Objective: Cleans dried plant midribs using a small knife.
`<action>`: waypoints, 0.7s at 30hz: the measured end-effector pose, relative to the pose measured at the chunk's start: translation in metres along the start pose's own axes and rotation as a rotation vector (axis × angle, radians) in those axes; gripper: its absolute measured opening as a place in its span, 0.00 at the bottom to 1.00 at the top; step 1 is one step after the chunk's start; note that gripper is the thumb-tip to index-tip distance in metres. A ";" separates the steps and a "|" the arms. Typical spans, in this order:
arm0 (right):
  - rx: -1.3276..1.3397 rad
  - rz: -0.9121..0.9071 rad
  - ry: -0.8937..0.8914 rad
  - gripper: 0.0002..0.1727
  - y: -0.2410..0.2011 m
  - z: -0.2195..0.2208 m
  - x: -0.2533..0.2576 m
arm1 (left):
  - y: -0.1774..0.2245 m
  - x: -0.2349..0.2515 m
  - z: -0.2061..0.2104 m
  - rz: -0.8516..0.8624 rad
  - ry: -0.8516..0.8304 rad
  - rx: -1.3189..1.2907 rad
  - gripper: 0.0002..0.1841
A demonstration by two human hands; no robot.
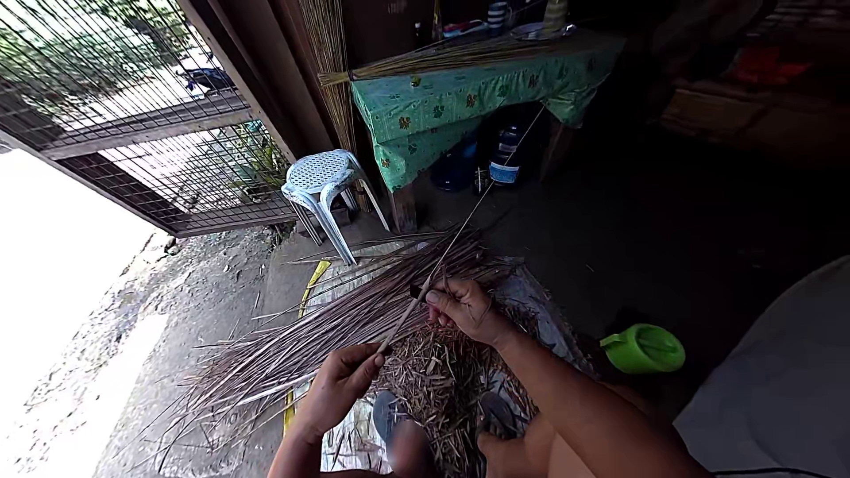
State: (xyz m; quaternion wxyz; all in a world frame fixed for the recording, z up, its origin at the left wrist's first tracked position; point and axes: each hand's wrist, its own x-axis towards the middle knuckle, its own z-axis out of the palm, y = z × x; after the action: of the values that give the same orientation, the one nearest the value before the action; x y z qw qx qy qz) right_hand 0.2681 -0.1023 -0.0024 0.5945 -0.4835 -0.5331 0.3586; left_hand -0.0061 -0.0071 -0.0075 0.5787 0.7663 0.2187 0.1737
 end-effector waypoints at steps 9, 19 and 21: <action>0.014 -0.018 0.150 0.14 -0.001 -0.033 0.010 | -0.011 -0.003 -0.001 0.000 0.057 0.029 0.15; 0.069 0.132 -0.137 0.14 0.003 0.013 -0.001 | -0.009 0.001 0.002 0.008 0.100 0.084 0.18; 0.064 0.147 -0.187 0.15 0.004 0.021 -0.005 | -0.010 0.002 0.002 0.026 0.099 0.095 0.17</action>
State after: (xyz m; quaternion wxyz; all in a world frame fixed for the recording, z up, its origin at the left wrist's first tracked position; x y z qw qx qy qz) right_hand 0.2469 -0.1015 -0.0085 0.5294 -0.4665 -0.5376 0.4617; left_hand -0.0052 -0.0052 -0.0175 0.5277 0.7861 0.2453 0.2084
